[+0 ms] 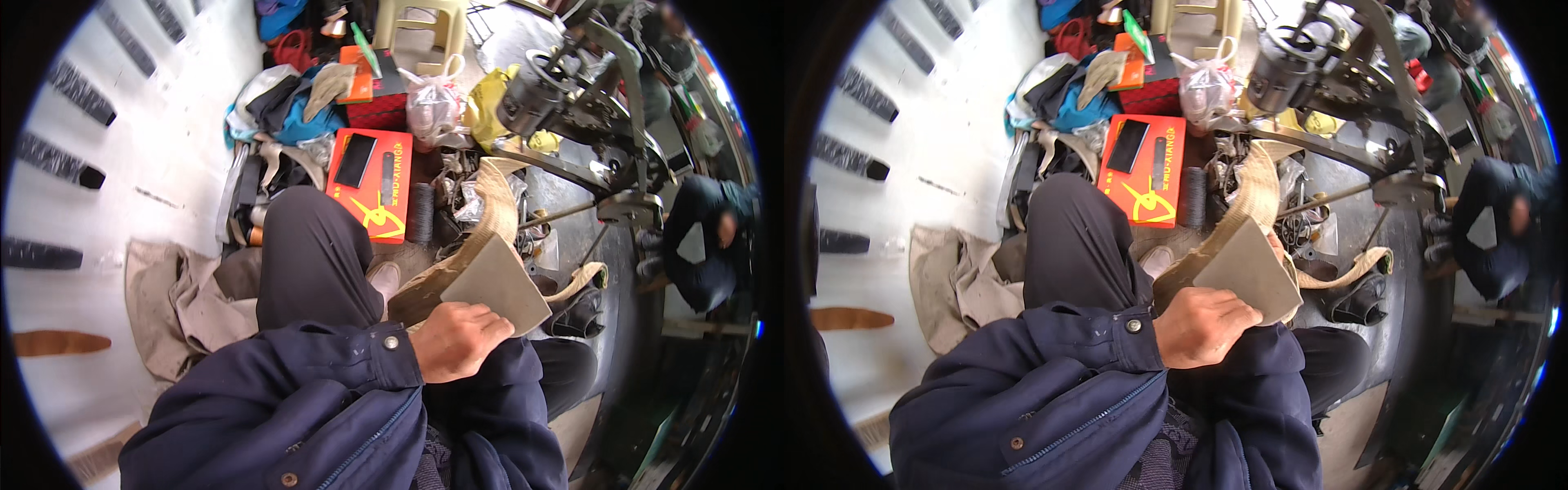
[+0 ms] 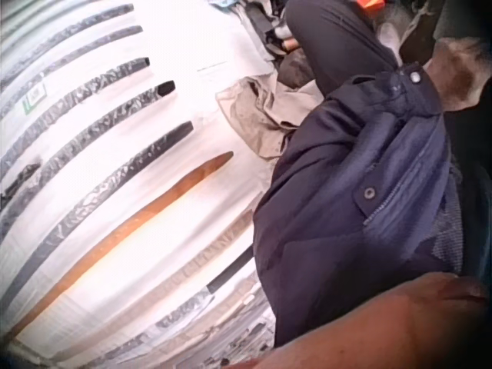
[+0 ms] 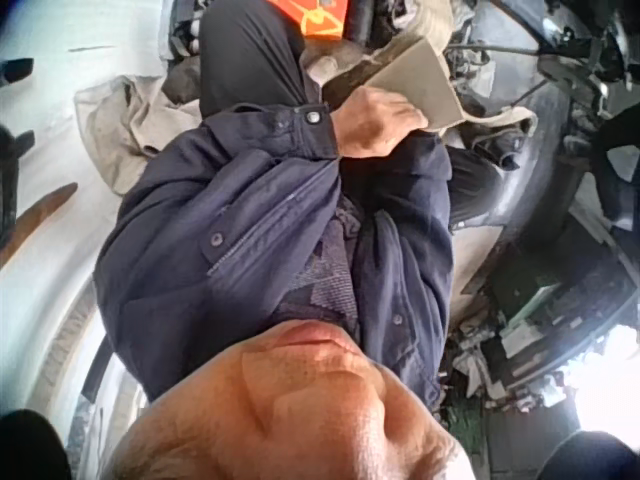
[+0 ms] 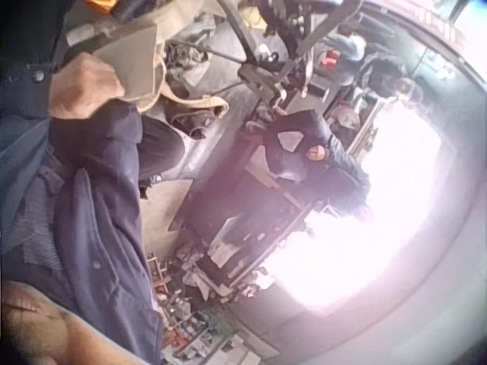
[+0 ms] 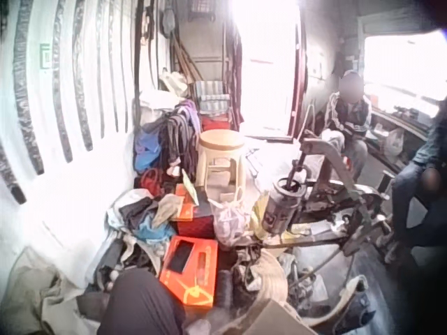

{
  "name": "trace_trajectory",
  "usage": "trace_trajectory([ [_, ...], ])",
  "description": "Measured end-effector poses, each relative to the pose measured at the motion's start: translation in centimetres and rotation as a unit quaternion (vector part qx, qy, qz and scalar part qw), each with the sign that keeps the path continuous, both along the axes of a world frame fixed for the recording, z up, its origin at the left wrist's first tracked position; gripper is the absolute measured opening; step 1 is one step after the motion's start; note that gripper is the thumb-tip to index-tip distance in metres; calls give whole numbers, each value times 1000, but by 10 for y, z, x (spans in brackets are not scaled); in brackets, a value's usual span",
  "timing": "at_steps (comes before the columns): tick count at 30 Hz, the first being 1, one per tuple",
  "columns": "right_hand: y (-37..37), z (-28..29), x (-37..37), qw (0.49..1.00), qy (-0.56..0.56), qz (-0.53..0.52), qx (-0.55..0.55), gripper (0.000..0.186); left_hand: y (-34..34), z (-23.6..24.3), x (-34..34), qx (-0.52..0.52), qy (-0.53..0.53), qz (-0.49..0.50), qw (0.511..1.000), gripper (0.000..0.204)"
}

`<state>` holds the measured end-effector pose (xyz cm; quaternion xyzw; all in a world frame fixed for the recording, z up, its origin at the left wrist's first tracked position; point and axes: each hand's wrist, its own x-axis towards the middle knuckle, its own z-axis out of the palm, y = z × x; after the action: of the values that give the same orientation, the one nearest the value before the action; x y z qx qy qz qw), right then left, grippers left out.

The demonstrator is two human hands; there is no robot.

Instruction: The person aligns a beige woven strap with a white fabric piece and sews them together using a sewing machine. They repeatedly adjust the strap and fabric under the needle, feed the material through, and rotate the handwheel to stitch the seam.

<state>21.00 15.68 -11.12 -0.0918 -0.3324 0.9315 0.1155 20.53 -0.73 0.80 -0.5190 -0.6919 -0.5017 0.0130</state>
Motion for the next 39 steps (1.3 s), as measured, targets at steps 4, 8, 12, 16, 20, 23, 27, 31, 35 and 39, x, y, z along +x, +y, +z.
trace_trajectory([
  [4,0,-9,6,996,-67,-48,21,24,0,-2,4,-8,15,0,1000,14],
  [8,9,7,-3,985,-125,-104,61,27,-17,8,-16,35,-144,51,988,8],
  [12,10,30,-11,984,-141,-85,73,28,-41,-24,-89,179,-467,173,849,8],
  [16,-4,35,-17,979,-153,-108,82,21,-47,-64,-125,-10,-462,228,857,20],
  [20,-7,32,-21,968,-182,-130,114,18,-39,-50,-107,-56,-137,309,939,58],
  [23,-14,26,-23,970,-173,-115,125,15,-27,-28,-84,-41,-2,269,962,73],
  [27,-21,22,-26,979,-134,-100,120,17,0,-30,-86,-111,-59,224,967,76],
  [31,-21,21,-23,975,-139,-115,132,17,5,-54,-106,-142,-320,123,929,69],
  [35,-21,22,-21,978,-137,-93,127,19,6,-65,-114,-58,-442,59,893,51],
  [39,-22,24,-20,977,-144,-82,133,19,-3,-61,-126,-159,-393,46,904,34],
])
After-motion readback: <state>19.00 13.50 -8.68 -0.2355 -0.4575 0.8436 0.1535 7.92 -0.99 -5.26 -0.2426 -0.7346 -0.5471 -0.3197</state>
